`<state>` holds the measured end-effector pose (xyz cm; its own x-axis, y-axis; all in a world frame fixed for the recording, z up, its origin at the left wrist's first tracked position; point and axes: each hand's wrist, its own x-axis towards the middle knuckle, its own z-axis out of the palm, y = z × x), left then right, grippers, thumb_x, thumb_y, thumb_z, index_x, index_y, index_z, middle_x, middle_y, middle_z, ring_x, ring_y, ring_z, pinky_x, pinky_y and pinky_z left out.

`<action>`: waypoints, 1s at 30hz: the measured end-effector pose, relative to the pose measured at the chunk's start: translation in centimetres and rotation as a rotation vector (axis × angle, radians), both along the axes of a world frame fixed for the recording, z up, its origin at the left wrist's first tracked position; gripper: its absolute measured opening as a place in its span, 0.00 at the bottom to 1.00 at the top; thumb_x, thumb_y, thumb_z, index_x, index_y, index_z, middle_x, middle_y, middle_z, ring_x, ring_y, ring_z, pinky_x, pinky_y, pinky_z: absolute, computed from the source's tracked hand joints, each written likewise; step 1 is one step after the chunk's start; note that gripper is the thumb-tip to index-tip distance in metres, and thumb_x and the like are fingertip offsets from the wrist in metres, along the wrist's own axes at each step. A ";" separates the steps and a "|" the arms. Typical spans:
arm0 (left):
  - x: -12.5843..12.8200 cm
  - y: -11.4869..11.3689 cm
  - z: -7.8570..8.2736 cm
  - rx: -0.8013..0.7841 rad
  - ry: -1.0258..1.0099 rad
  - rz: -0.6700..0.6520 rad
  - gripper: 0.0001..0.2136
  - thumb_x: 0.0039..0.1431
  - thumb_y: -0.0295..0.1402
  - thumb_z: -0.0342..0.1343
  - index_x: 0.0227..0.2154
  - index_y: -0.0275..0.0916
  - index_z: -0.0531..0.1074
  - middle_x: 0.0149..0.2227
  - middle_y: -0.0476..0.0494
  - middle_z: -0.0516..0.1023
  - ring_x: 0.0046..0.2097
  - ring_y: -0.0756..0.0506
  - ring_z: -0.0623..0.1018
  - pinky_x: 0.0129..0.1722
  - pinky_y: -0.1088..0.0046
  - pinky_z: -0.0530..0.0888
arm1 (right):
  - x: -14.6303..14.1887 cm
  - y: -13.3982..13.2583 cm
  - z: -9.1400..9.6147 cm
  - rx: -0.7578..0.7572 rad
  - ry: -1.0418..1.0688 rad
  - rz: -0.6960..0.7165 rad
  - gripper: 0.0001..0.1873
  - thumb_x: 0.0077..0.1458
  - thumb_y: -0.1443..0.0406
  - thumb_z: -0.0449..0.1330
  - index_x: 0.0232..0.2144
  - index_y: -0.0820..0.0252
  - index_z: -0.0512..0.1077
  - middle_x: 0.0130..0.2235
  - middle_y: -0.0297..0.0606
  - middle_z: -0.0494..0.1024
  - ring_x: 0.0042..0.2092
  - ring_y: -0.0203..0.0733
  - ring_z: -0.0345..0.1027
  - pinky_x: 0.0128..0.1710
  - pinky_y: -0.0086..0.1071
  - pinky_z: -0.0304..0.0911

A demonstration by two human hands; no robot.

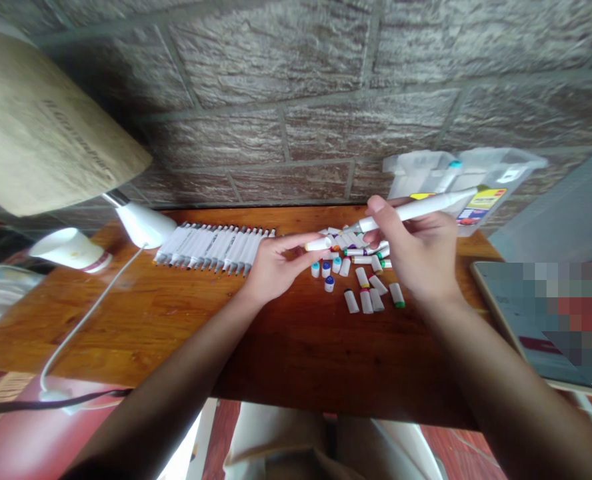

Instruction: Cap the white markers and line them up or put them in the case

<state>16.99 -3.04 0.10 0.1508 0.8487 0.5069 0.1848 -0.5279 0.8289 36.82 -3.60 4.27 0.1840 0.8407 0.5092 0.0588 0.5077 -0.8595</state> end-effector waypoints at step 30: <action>-0.3 -0.2 0.3 -0.102 0.093 -0.201 0.18 0.69 0.44 0.52 0.42 0.36 0.80 0.40 0.41 0.85 0.31 0.51 0.79 0.35 0.76 0.75 | -0.1 0.6 -0.7 -0.127 0.184 0.011 0.20 0.55 0.46 0.66 0.23 0.54 0.75 0.18 0.27 0.71 0.18 0.31 0.62 0.16 0.29 0.56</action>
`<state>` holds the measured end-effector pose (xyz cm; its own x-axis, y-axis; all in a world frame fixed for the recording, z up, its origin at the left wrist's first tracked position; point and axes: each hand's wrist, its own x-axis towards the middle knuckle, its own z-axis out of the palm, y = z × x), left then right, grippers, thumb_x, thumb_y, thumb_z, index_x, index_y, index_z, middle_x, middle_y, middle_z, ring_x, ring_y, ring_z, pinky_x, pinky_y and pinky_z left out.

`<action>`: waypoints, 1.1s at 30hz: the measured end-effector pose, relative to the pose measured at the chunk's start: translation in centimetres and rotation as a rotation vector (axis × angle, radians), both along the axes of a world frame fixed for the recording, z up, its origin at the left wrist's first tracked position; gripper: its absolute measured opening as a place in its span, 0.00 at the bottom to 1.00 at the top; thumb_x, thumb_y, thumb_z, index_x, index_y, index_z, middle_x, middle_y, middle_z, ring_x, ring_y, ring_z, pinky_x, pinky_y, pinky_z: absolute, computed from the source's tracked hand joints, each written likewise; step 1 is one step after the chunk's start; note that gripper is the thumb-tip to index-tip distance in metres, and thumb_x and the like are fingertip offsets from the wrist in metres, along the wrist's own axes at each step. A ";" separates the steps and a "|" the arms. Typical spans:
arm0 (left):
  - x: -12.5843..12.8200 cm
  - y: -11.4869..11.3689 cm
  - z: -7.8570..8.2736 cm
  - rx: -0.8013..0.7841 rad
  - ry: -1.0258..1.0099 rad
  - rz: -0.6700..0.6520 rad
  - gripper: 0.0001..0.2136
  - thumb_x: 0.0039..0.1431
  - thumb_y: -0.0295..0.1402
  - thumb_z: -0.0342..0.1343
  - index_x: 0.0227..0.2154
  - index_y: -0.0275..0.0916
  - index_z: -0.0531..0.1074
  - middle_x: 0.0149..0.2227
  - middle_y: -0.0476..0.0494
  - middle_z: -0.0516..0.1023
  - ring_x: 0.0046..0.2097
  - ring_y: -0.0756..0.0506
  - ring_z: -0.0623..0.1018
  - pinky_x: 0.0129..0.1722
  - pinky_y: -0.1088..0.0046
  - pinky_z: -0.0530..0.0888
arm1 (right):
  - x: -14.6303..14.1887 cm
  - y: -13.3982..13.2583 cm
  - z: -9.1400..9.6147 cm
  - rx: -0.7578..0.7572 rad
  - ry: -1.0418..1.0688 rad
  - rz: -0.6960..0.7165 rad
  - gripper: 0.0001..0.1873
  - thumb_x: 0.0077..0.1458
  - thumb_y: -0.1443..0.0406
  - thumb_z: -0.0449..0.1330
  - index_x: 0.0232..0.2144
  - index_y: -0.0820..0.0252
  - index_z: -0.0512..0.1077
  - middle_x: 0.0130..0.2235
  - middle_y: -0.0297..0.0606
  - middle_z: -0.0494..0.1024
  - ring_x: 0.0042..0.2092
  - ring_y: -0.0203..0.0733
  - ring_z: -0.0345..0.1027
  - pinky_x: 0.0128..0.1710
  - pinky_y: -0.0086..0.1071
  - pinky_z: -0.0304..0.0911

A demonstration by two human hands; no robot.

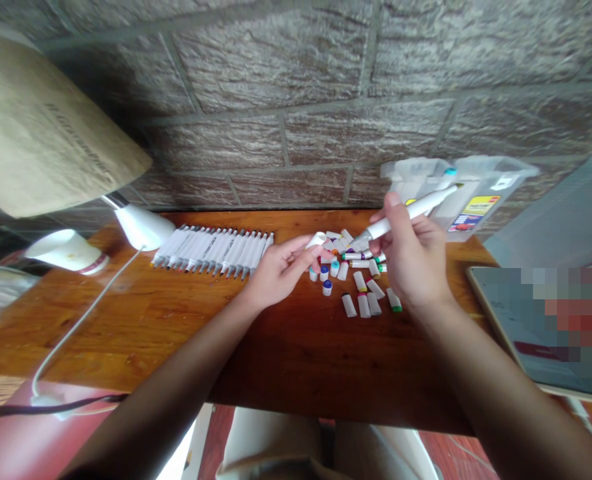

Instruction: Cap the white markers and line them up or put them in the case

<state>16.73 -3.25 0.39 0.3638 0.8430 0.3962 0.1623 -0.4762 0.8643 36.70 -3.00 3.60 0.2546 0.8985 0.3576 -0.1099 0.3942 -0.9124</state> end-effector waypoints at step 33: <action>0.1 -0.3 -0.2 0.003 -0.035 -0.011 0.14 0.64 0.43 0.59 0.41 0.36 0.80 0.34 0.41 0.84 0.31 0.49 0.80 0.36 0.74 0.78 | -1.1 -0.3 0.9 -0.384 0.397 0.299 0.15 0.44 0.58 0.69 0.22 0.58 0.67 0.18 0.25 0.65 0.16 0.26 0.50 0.13 0.24 0.46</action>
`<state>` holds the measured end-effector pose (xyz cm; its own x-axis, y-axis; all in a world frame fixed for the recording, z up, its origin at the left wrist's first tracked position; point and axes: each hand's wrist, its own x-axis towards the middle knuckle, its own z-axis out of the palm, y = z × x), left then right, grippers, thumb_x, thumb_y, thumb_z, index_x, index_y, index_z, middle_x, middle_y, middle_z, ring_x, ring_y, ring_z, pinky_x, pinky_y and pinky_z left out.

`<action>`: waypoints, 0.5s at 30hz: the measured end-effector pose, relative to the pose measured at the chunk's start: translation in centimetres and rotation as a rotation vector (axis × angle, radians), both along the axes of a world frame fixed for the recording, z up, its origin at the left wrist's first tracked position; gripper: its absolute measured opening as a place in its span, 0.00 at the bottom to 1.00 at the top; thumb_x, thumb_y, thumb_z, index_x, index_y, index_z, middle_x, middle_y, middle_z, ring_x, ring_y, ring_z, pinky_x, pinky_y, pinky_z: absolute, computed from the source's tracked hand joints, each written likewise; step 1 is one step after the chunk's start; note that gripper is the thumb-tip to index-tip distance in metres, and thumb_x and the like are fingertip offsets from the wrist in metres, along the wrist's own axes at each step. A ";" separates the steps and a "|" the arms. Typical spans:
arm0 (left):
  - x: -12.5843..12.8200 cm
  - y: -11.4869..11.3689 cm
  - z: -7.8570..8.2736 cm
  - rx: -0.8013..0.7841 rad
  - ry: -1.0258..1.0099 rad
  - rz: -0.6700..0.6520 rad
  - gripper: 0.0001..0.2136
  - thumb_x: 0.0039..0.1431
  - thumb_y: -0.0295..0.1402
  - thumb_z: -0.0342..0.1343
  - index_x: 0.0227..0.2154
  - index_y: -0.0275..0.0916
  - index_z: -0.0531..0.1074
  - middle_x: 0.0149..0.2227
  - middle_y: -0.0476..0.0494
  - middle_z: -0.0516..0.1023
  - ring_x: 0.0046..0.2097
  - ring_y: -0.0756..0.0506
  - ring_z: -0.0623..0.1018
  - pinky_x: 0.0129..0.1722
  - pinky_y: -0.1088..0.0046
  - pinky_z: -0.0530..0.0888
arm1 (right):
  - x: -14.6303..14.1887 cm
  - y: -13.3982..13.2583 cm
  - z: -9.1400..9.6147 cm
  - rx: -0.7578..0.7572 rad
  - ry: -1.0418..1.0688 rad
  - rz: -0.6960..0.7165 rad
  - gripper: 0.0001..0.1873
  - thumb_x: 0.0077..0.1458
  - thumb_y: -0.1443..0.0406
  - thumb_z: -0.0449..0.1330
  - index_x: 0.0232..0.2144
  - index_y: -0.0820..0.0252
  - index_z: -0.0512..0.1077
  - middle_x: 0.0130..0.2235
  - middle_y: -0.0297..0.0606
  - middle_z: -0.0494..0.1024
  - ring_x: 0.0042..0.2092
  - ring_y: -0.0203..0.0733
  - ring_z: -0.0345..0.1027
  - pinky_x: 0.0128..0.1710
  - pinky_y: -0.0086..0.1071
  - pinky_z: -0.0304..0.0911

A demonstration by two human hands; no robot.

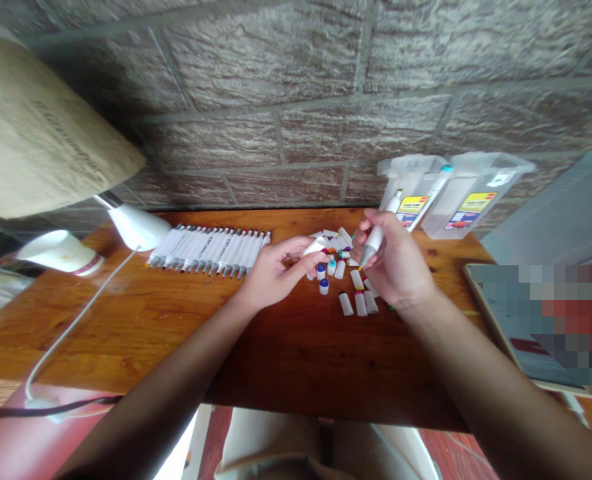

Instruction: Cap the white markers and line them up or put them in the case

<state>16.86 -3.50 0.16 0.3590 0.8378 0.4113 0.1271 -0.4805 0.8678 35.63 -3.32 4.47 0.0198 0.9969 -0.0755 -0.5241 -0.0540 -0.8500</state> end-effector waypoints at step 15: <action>0.5 -0.3 0.4 0.004 -0.014 0.016 0.14 0.61 0.43 0.63 0.38 0.36 0.78 0.33 0.43 0.84 0.29 0.49 0.80 0.33 0.76 0.77 | -0.1 -0.1 0.1 -0.003 0.017 0.005 0.14 0.42 0.60 0.69 0.20 0.59 0.68 0.17 0.26 0.67 0.16 0.25 0.52 0.13 0.22 0.46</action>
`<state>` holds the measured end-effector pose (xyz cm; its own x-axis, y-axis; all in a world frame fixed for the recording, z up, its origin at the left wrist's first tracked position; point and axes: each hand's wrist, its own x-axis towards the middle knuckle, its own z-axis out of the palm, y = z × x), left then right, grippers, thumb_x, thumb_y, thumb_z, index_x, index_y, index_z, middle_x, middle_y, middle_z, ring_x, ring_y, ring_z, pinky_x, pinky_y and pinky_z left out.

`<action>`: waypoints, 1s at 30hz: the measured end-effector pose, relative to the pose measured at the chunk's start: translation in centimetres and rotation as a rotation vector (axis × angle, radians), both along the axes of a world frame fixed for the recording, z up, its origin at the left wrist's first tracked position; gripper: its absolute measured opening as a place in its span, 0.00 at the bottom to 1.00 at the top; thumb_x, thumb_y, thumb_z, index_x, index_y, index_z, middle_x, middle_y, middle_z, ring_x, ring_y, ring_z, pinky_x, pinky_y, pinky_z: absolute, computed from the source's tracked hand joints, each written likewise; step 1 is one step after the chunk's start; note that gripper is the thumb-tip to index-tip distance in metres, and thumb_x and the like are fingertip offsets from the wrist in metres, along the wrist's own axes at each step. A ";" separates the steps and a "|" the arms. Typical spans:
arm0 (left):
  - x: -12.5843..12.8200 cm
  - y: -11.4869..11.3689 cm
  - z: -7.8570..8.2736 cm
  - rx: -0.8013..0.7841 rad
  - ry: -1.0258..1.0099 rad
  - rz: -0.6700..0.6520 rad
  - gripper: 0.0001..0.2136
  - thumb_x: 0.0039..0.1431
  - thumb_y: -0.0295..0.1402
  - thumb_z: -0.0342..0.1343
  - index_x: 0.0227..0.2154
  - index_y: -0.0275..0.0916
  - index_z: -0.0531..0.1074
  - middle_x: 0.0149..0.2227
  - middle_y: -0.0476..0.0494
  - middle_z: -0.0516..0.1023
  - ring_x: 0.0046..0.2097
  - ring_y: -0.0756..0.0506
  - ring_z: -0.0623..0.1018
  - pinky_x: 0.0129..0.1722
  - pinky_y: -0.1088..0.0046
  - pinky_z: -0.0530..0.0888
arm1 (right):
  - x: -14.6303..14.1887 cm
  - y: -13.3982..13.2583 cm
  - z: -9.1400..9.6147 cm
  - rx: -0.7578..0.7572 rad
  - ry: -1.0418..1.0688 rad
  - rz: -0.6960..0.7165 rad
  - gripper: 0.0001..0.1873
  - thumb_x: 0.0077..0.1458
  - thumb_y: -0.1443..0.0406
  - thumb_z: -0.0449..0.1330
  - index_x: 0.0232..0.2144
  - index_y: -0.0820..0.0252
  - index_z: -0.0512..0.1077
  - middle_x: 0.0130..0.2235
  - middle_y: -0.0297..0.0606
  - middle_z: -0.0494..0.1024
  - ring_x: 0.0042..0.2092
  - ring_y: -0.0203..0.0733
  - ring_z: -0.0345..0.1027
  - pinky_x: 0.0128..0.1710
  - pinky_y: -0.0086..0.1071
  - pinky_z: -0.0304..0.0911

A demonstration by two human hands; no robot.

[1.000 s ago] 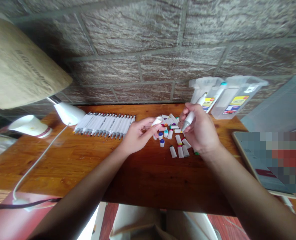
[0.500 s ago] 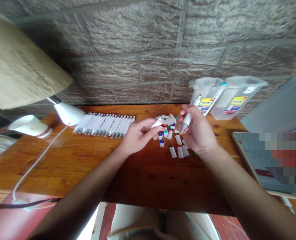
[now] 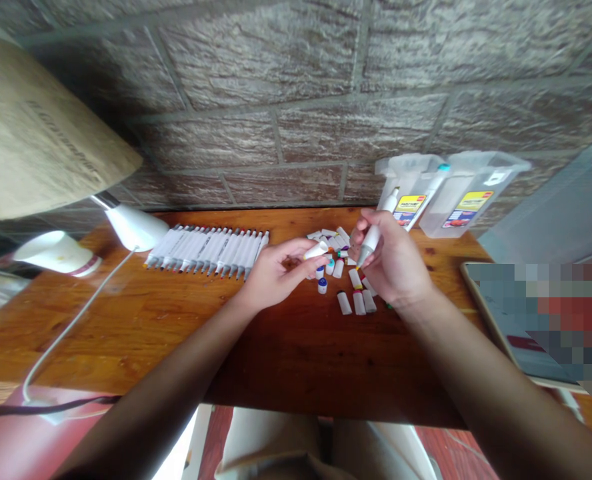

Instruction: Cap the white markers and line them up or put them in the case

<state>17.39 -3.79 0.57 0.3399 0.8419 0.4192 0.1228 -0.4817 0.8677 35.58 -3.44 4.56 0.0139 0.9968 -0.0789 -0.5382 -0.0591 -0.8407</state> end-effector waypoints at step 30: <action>-0.3 0.6 0.3 -0.156 -0.286 -0.005 0.12 0.56 0.38 0.68 0.36 0.37 0.73 0.31 0.45 0.84 0.26 0.51 0.79 0.29 0.76 0.76 | -0.2 -0.3 -0.5 0.040 -0.167 0.049 0.24 0.40 0.49 0.75 0.21 0.60 0.69 0.18 0.28 0.69 0.18 0.27 0.53 0.16 0.26 0.45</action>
<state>17.09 -3.18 0.86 0.2315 0.9019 0.3647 -0.1391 -0.3404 0.9299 35.34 -3.74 4.08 -0.0248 0.9989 -0.0396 -0.3886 -0.0461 -0.9202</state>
